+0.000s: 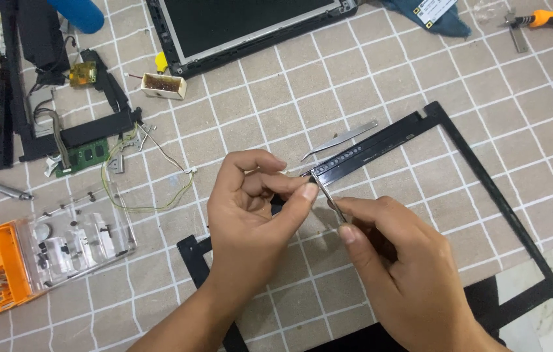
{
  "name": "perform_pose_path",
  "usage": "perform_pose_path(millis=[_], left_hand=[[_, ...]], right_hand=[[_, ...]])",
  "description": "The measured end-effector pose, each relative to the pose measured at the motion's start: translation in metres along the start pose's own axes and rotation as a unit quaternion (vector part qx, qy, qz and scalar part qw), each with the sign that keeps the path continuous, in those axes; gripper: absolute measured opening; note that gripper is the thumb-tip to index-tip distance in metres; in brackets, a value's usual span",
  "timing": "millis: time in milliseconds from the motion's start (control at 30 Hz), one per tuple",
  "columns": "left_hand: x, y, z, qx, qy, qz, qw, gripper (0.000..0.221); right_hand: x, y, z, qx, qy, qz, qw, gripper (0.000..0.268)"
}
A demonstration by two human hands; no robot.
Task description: Soldering small components and assembling a circuit board into a laptop screen bezel.
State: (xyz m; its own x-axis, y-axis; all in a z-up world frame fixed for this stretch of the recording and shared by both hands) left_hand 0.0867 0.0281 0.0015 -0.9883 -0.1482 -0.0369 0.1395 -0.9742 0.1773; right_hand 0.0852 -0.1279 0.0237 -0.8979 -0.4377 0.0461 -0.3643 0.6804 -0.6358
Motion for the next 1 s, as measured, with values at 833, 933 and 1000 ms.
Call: perform_pose_path(millis=[833,933,1000], left_hand=[[-0.019,-0.031,0.005,-0.023,0.03,0.048,0.998,0.021],[-0.025,-0.031,0.006,-0.036,0.012,0.022,0.999,0.019],[-0.025,-0.026,0.004,-0.04,-0.016,-0.006,0.999,0.015]], right_hand=[[-0.025,-0.066,0.059,0.263,0.192,-0.078,0.942,0.044],[-0.03,-0.083,0.055,0.239,0.106,-0.037,0.965,0.036],[-0.03,-0.108,0.063,0.234,0.173,0.012,0.957,0.04]])
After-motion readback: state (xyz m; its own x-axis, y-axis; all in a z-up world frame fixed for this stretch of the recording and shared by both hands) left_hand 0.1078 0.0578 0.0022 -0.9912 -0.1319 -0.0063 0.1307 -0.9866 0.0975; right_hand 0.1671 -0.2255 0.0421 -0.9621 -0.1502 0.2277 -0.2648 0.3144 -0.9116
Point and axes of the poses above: each hand's wrist, its own x-axis away from the middle knuckle, its own y-axis out of the palm, z = x × y, the point moved 9 cm from there along -x, towards the middle knuckle, and after that the axes turned 10 degrees about -z, right-handed, at the moved point
